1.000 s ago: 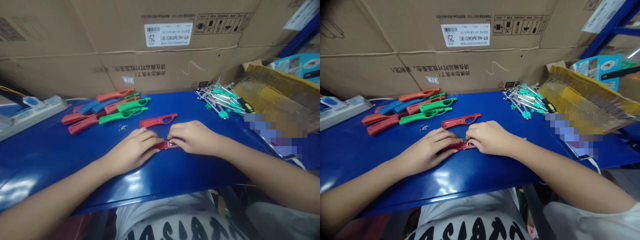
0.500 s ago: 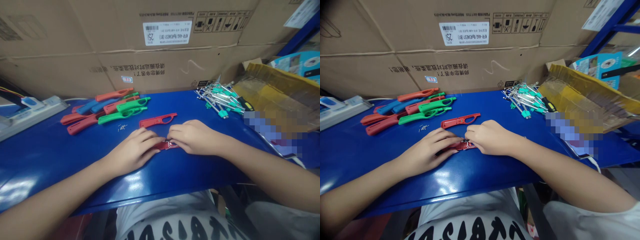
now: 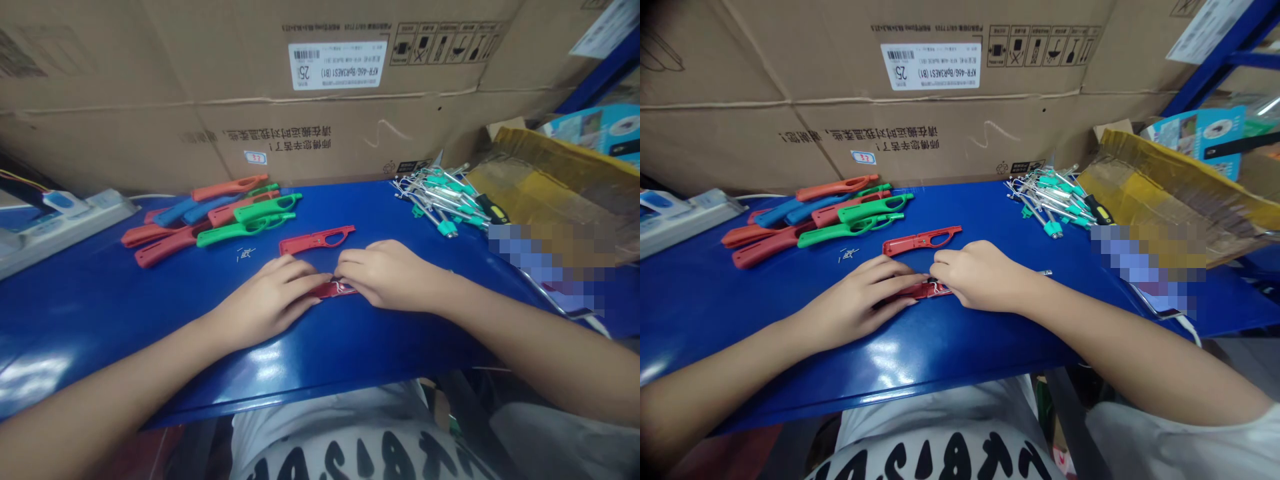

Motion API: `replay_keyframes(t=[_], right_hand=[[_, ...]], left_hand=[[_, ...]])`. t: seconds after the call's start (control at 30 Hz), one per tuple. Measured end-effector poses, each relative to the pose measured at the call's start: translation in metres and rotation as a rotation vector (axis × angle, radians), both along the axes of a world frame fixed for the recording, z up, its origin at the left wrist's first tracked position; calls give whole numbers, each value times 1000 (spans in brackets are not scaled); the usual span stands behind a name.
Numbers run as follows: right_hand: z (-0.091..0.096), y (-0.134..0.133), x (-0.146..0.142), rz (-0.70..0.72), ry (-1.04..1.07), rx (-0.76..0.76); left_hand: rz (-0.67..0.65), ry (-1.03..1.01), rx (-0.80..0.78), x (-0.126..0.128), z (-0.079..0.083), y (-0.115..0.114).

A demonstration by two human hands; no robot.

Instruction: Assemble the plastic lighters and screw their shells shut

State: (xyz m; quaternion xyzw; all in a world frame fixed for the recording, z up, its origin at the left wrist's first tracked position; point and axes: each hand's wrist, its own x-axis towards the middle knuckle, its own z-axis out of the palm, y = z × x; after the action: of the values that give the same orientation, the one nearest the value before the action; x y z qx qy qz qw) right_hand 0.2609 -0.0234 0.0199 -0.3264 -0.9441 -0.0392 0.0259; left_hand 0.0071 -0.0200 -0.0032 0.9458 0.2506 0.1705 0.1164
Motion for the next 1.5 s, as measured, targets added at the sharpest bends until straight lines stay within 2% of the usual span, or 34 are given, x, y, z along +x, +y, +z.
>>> replay_keyframes(t=[0.53,0.93,1.17,1.5], right_hand=[[0,0,-1,-21,-22,-3],[-1,-3,1,55,76,169],[0,-5,-2,69,115,215],[-4,-6,-7,65,137,200]], left_hand=[[-17,-50,3,2,-1,0],[29,-160,-14,2,-4,-1],[139,-218,-239,7,-1,-6],[307,-269,-435,19,3,-14]])
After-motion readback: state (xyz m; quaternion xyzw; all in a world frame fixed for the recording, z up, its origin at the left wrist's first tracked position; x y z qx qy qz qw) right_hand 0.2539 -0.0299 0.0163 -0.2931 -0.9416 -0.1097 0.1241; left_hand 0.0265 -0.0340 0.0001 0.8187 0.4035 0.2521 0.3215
